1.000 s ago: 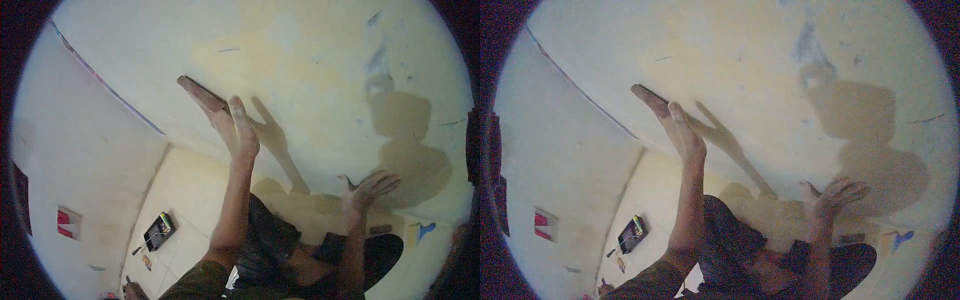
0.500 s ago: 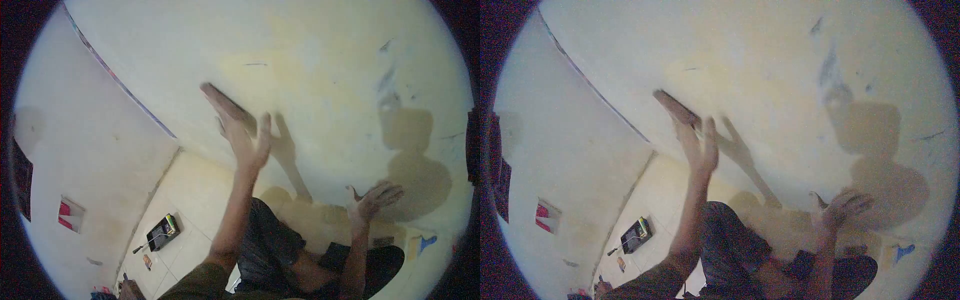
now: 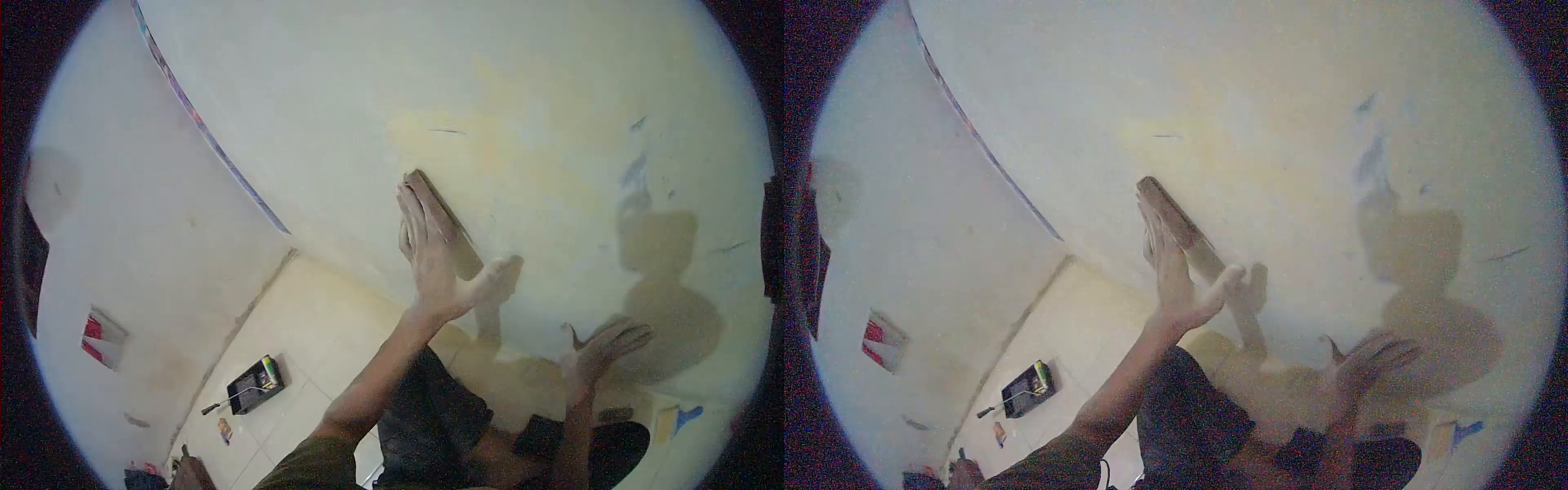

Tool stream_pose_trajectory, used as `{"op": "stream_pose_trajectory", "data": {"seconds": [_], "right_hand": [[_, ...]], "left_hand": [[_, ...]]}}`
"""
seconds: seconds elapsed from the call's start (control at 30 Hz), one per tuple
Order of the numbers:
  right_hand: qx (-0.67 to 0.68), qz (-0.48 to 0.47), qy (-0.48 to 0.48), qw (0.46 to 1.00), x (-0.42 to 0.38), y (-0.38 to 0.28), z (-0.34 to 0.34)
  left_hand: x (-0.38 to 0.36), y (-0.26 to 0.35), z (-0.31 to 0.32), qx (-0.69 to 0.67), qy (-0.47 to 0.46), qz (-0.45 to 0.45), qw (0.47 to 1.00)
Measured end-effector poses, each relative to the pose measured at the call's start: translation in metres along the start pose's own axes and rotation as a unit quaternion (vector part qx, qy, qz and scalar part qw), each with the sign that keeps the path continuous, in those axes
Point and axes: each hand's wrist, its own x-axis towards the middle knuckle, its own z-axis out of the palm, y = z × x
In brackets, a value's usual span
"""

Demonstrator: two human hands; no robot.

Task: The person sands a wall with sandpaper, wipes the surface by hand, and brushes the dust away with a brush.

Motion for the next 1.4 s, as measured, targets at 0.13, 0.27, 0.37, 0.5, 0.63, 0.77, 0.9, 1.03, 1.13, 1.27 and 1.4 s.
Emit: {"op": "stream_pose_trajectory", "data": {"seconds": [0.13, 0.27, 0.37, 0.5, 0.63, 0.77, 0.9, 1.03, 1.13, 1.27, 1.4], "right_hand": [[0.206, 0.159, -0.022, 0.965, -0.023, -0.006, 0.024], [0.217, 0.054, 0.003, 0.975, 0.008, -0.061, 0.006], [0.084, -0.078, -0.042, 0.993, 0.062, -0.103, -0.03], [0.073, -0.199, 0.058, 0.976, 0.186, -0.147, -0.092], [0.012, -0.286, 0.125, 0.95, 0.277, -0.197, -0.128], [-0.037, -0.296, 0.142, 0.944, 0.278, -0.217, -0.125], [-0.039, -0.292, 0.145, 0.945, 0.28, -0.224, -0.127], [-0.023, -0.3, 0.161, 0.94, 0.28, -0.221, -0.129], [-0.049, -0.3, 0.142, 0.942, 0.281, -0.222, -0.127], [-0.068, -0.301, 0.133, 0.942, 0.284, -0.221, -0.126], [-0.081, -0.318, 0.119, 0.937, 0.282, -0.224, -0.128]], "left_hand": [[-0.002, -0.017, -0.008, 0.068, -0.04, -0.004, 0.997], [0.03, -0.039, -0.012, 0.044, 0.046, 0.046, 0.997], [0.06, -0.052, -0.023, 0.025, 0.115, 0.048, 0.992], [0.035, -0.033, -0.003, -0.029, 0.103, 0.026, 0.994], [-0.003, -0.029, 0.026, -0.012, 0.02, -0.014, 1.0], [0.051, -0.038, -0.005, -0.008, 0.116, 0.051, 0.992], [0.033, -0.027, 0.006, -0.057, 0.1, 0.023, 0.993], [0.023, -0.013, 0.003, -0.048, 0.079, 0.024, 0.995], [0.042, -0.012, -0.01, -0.064, 0.105, 0.015, 0.992], [0.003, -0.004, 0.009, -0.103, 0.034, -0.017, 0.994], [0.028, -0.027, 0.001, -0.069, 0.089, 0.01, 0.994]]}}
